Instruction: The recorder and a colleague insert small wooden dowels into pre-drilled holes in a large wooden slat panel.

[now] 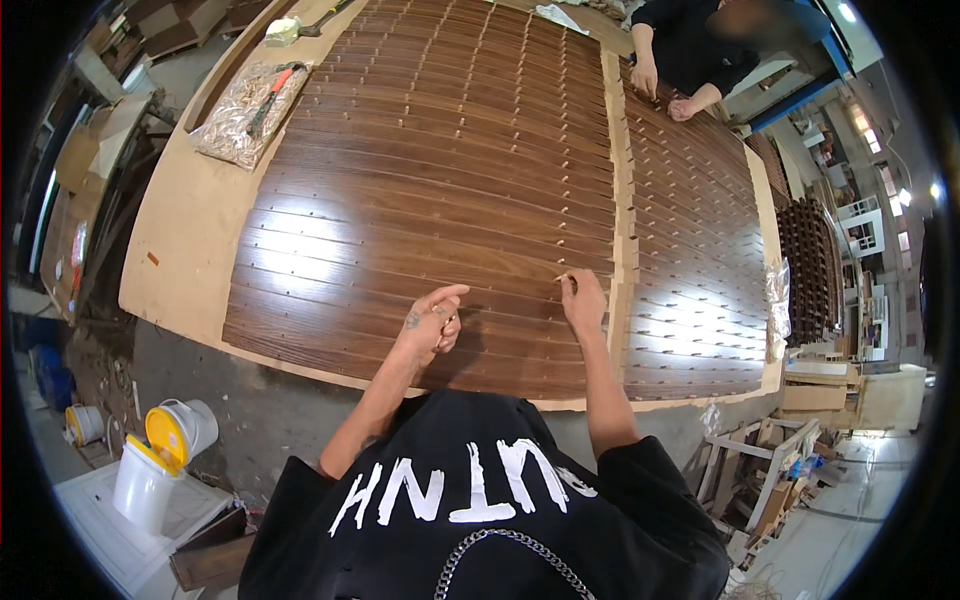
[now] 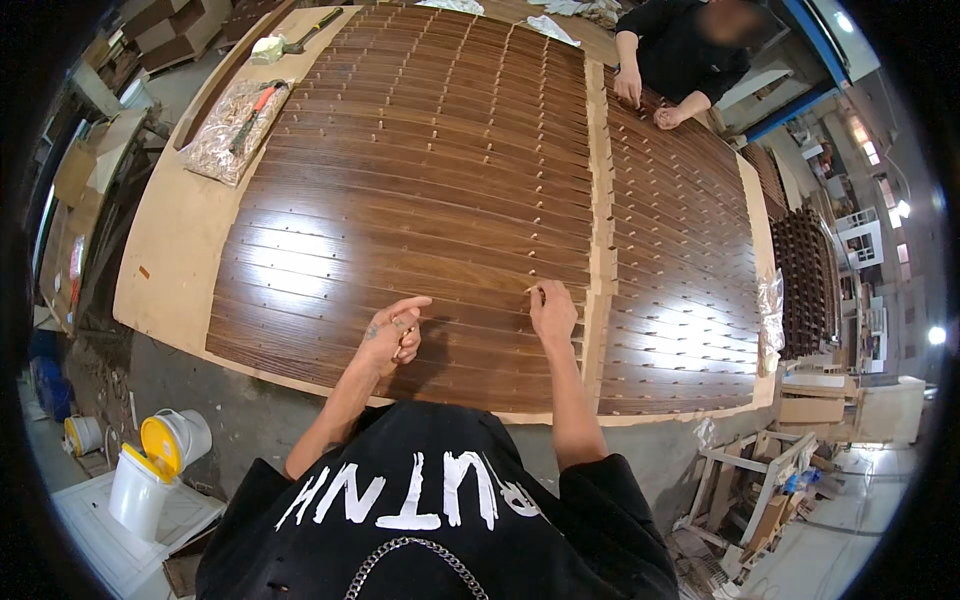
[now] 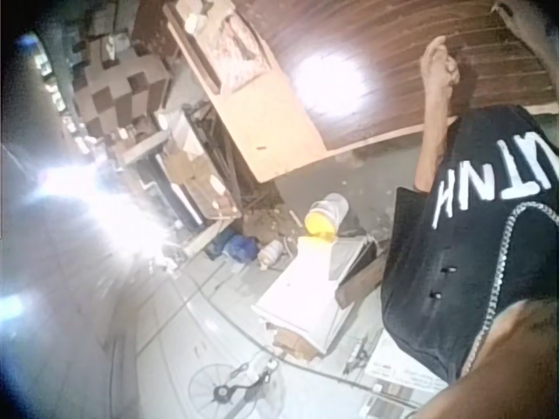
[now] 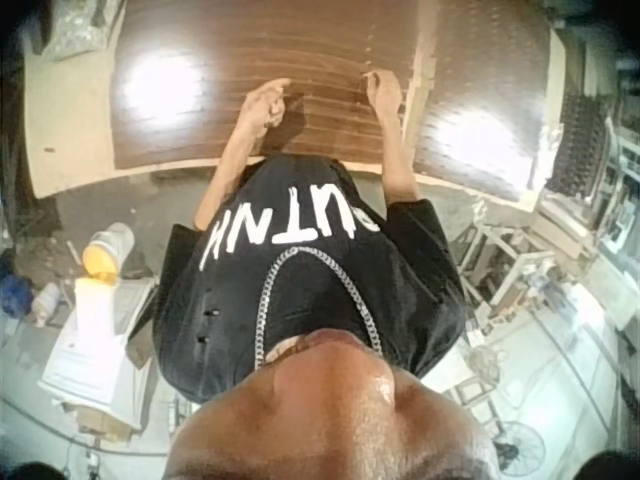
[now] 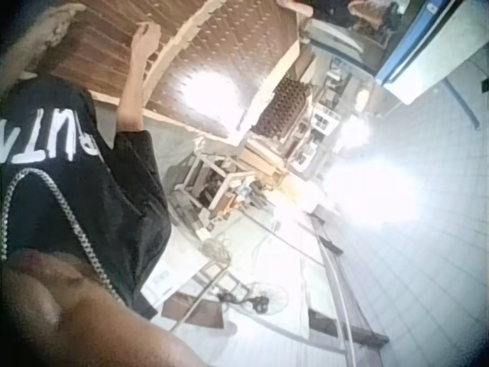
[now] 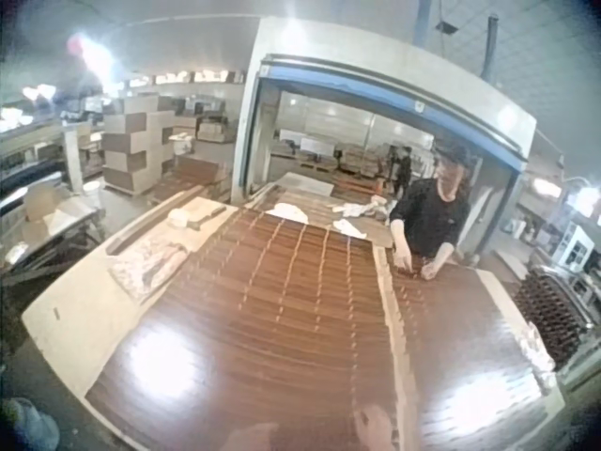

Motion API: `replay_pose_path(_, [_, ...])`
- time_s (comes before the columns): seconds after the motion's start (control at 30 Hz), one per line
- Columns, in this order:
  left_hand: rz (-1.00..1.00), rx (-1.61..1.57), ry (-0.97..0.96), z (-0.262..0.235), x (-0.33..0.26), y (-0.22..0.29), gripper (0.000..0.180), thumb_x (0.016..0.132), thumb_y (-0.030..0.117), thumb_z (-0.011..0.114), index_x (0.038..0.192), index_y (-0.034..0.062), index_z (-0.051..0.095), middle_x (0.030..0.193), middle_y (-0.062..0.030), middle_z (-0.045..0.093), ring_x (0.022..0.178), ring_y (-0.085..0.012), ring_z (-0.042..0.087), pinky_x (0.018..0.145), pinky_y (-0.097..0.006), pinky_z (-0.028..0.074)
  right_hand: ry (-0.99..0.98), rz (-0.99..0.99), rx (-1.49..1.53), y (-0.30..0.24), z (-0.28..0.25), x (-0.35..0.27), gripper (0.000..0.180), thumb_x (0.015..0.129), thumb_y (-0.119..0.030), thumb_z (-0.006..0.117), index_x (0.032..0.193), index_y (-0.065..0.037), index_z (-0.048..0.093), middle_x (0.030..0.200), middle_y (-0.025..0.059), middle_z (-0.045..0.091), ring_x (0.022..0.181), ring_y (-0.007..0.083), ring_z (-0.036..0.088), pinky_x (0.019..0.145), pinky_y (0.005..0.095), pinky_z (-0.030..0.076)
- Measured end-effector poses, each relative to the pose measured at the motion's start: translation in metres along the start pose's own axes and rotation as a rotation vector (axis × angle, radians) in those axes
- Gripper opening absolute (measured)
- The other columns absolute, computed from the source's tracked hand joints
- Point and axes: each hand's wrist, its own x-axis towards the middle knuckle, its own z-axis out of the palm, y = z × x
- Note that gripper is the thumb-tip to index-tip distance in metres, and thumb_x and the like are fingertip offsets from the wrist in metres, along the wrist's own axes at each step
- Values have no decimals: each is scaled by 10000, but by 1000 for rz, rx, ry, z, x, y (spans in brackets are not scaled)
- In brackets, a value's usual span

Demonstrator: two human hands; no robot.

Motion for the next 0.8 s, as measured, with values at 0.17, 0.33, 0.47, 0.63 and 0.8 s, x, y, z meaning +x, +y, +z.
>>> replay_pose_path(0.17, [-53,52,-154,2,-9,4,451,990,209,514,1414,95,411,551,25,392,425,-61,352,391,-226,288,-95,-65,-2,-6,-10,2,126,868,-191,617,914,-75,638,922,111,639,904,336,614,751,440,498])
replay_pose_path(0.33, [-54,120,-176,11,-17,11,563,975,177,530,1485,116,299,565,28,387,464,-59,353,405,-226,279,-81,-142,52,-3,-6,3,103,880,-180,598,892,-83,632,893,103,631,858,328,620,714,422,510])
replay_pose_path(0.47, [-61,184,-201,19,-17,12,631,962,156,547,1513,132,240,574,30,393,483,-54,352,415,-221,279,-94,-167,-154,-12,-3,6,95,877,-172,595,865,-82,621,886,104,625,843,325,620,697,438,511])
replay_pose_path(0.63, [-81,172,-294,23,-17,15,663,952,168,557,1522,130,220,554,33,393,461,-60,360,411,-220,293,-243,-115,-268,-14,-7,14,89,866,-166,605,881,-85,637,910,98,627,843,325,625,698,464,510])
replay_pose_path(0.8, [-101,74,-426,21,-8,14,744,941,138,573,1542,146,135,553,31,389,464,-65,353,421,-232,306,-262,142,59,-90,-42,7,137,855,-172,644,899,-53,695,853,125,685,786,282,665,690,386,516])
